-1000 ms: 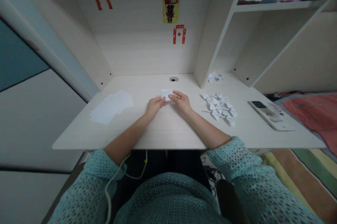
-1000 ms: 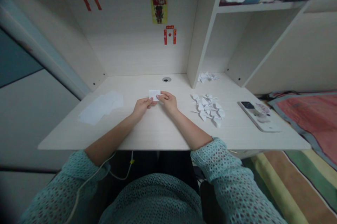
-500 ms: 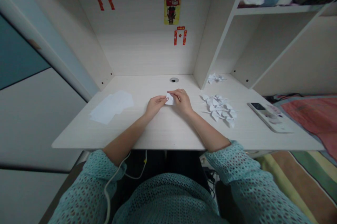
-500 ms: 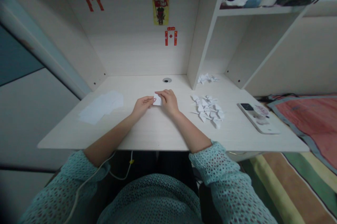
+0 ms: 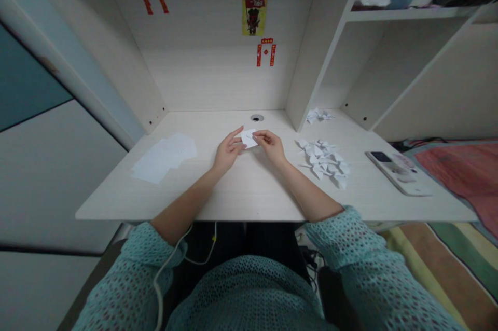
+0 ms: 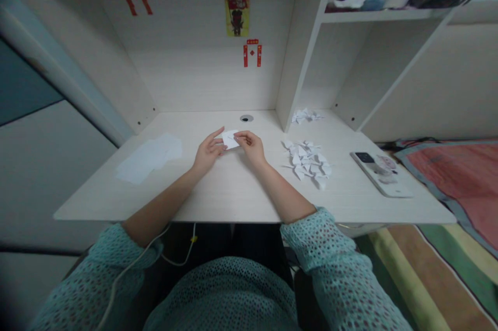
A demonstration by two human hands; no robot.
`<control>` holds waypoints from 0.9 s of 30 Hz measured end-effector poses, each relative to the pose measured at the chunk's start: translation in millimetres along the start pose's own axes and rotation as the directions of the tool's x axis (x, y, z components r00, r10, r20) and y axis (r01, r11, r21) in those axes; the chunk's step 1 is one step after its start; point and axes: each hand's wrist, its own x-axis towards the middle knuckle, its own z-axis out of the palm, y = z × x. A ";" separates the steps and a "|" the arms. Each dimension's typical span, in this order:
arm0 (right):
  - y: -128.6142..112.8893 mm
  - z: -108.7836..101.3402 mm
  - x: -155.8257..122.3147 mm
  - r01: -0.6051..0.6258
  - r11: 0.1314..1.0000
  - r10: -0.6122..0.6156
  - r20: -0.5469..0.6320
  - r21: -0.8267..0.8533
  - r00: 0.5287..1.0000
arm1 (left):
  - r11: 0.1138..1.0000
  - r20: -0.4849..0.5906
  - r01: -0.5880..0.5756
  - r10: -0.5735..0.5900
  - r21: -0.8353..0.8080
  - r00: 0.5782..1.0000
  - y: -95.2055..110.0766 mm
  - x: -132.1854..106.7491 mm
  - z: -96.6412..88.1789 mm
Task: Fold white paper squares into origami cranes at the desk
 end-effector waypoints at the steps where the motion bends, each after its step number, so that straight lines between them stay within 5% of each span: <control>1: -0.1 -1.1 1.5 0.001 1.000 -0.001 0.009 -0.006 1.000 | 1.000 0.015 -0.017 0.017 0.017 1.000 -1.0 0.4 0.0; 12: -3.9 -2.9 -1.4 -0.012 1.000 0.012 0.150 0.000 0.989 | 0.983 0.007 -0.115 0.115 0.140 0.993 2.2 1.1 -3.3; 20: 1.4 -5.3 -0.1 -0.035 0.999 0.032 0.148 0.014 0.988 | 0.982 0.043 -0.101 0.095 0.162 0.995 0.8 1.9 -5.3; 27: 0.5 -5.2 -0.2 -0.077 0.996 0.068 0.159 0.054 0.985 | 0.922 0.057 -0.210 0.203 0.326 0.978 4.3 -1.1 -8.0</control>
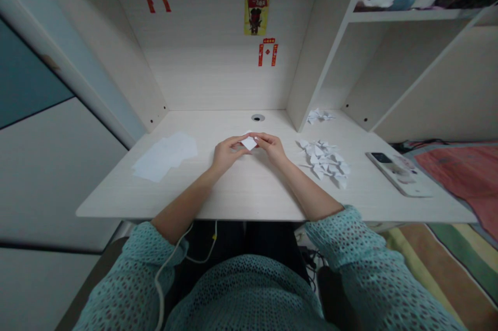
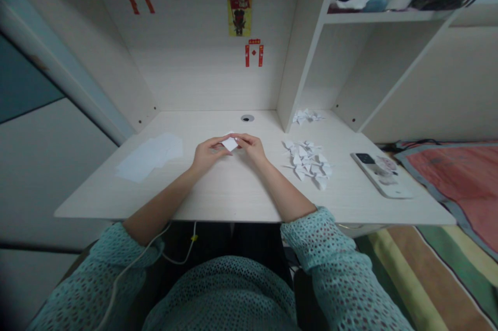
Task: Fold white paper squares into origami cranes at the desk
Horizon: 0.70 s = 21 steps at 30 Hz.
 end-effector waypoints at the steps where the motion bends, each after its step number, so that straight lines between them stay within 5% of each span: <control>1: 0.4 -0.3 0.2 -0.008 1.000 0.008 0.003 0.007 1.000 | 1.000 -0.004 -0.012 0.012 0.020 1.000 0.1 -0.2 -0.2; 12: 0.6 -2.2 1.2 -0.032 0.997 0.028 0.055 0.068 0.998 | 0.999 -0.018 0.011 -0.010 0.042 1.000 -2.1 -0.4 -0.2; 21: -14.0 4.0 -6.3 0.103 0.989 -0.087 0.144 -0.108 0.986 | 0.876 0.113 0.277 -0.253 -0.394 0.961 -5.6 5.9 -2.4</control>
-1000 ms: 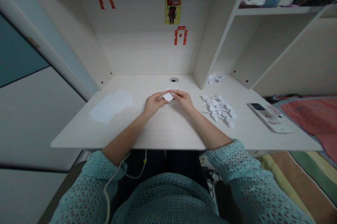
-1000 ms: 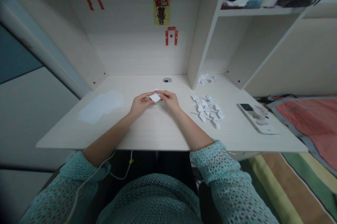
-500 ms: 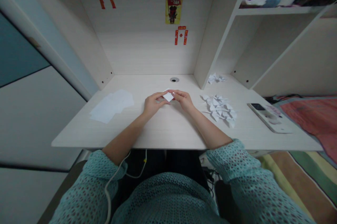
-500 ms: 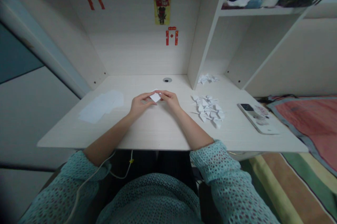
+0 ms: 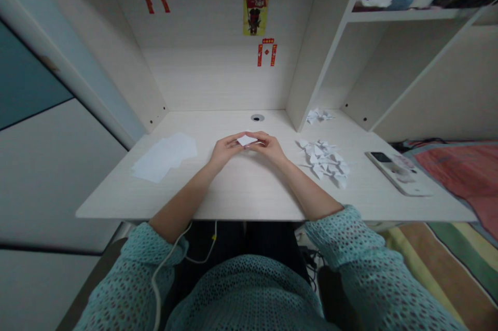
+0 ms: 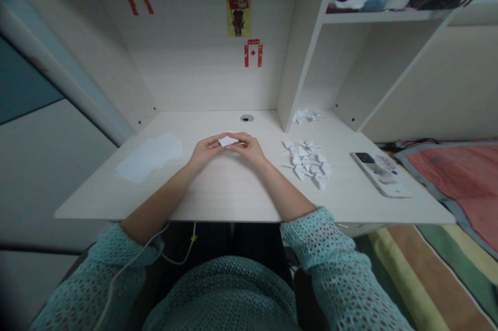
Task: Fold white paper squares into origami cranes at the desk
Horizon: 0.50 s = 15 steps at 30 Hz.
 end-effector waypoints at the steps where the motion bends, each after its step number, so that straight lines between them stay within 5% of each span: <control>1: 0.7 -0.5 0.2 0.005 1.000 -0.005 -0.004 -0.010 1.000 | 1.000 0.002 0.006 -0.006 -0.015 1.000 0.8 -0.1 0.0; 15: 4.4 -4.1 1.6 0.051 0.993 -0.054 -0.027 -0.105 0.998 | 0.999 0.010 -0.023 0.023 0.042 1.000 3.1 -0.2 0.2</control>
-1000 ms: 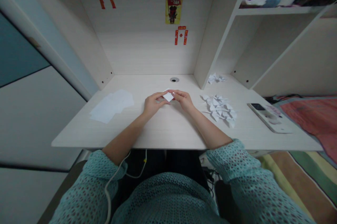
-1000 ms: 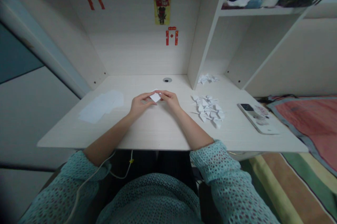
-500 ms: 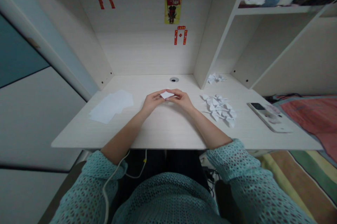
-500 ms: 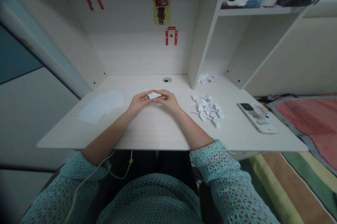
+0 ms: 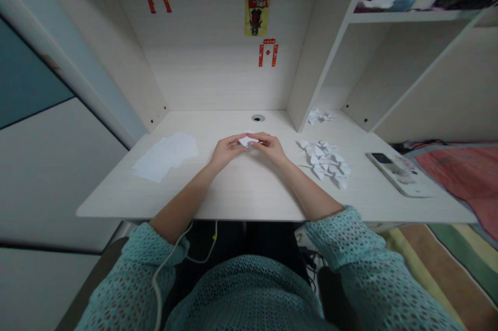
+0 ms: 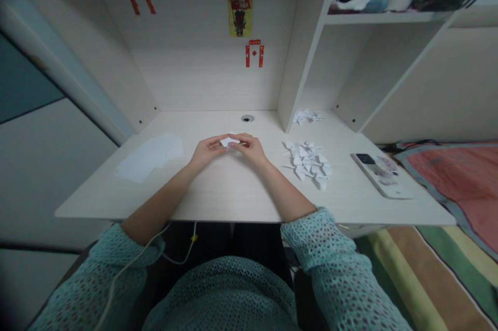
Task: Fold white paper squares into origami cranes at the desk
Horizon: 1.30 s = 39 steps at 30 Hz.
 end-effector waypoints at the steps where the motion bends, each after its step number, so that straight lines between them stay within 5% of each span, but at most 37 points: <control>1: 0.0 0.0 0.1 -0.005 1.000 0.005 -0.009 -0.008 1.000 | 1.000 0.001 -0.006 0.006 0.008 1.000 0.3 -0.1 0.4; 13: -0.6 -0.4 -0.4 0.005 0.999 -0.006 -0.029 -0.033 1.000 | 1.000 -0.043 0.026 -0.026 0.005 0.999 5.8 -2.5 3.6; 25: -2.5 5.6 -2.3 -0.011 0.998 0.000 -0.169 -0.068 0.986 | 1.000 -0.254 -0.008 0.014 0.026 0.967 -7.8 -0.7 6.0; 39: -5.4 11.7 -2.6 -0.129 0.981 0.157 -0.205 0.142 0.966 | 0.993 -0.291 -0.114 0.114 0.016 0.950 -3.3 -1.8 9.9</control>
